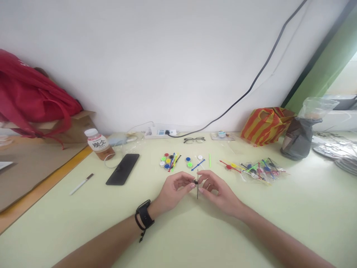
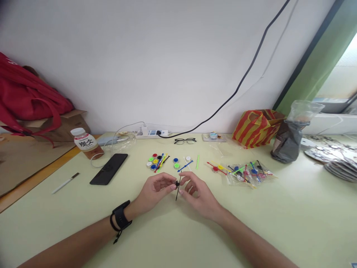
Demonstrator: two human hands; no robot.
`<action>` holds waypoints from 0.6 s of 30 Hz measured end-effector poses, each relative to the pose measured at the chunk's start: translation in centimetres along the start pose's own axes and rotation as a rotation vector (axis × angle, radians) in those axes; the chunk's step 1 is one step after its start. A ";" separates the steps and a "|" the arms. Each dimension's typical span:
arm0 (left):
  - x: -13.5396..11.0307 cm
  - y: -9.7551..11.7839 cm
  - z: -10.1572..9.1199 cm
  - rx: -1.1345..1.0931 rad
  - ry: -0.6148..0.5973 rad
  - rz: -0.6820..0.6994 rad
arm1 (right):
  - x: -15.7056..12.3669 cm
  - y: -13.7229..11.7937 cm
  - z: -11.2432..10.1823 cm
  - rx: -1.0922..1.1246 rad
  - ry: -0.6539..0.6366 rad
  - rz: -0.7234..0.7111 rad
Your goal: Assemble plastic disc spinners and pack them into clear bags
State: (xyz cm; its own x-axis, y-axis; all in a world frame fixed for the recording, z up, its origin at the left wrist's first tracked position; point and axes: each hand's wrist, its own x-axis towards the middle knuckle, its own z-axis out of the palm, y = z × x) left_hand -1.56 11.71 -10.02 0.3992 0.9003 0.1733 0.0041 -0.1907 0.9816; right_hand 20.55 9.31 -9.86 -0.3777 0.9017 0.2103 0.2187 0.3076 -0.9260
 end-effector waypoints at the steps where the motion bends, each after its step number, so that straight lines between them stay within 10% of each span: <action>1: 0.0 0.0 0.0 0.000 0.007 -0.001 | -0.1 0.1 0.0 -0.025 0.020 -0.012; 18: 0.1 -0.3 0.0 -0.040 0.022 -0.011 | 0.3 0.6 -0.4 -0.078 0.061 -0.009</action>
State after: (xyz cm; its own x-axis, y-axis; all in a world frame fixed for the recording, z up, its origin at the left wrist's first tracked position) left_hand -1.53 11.85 -10.26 0.3794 0.9106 0.1637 -0.0283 -0.1654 0.9858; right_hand 20.95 9.91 -10.20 -0.3246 0.9151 0.2392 0.2863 0.3361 -0.8972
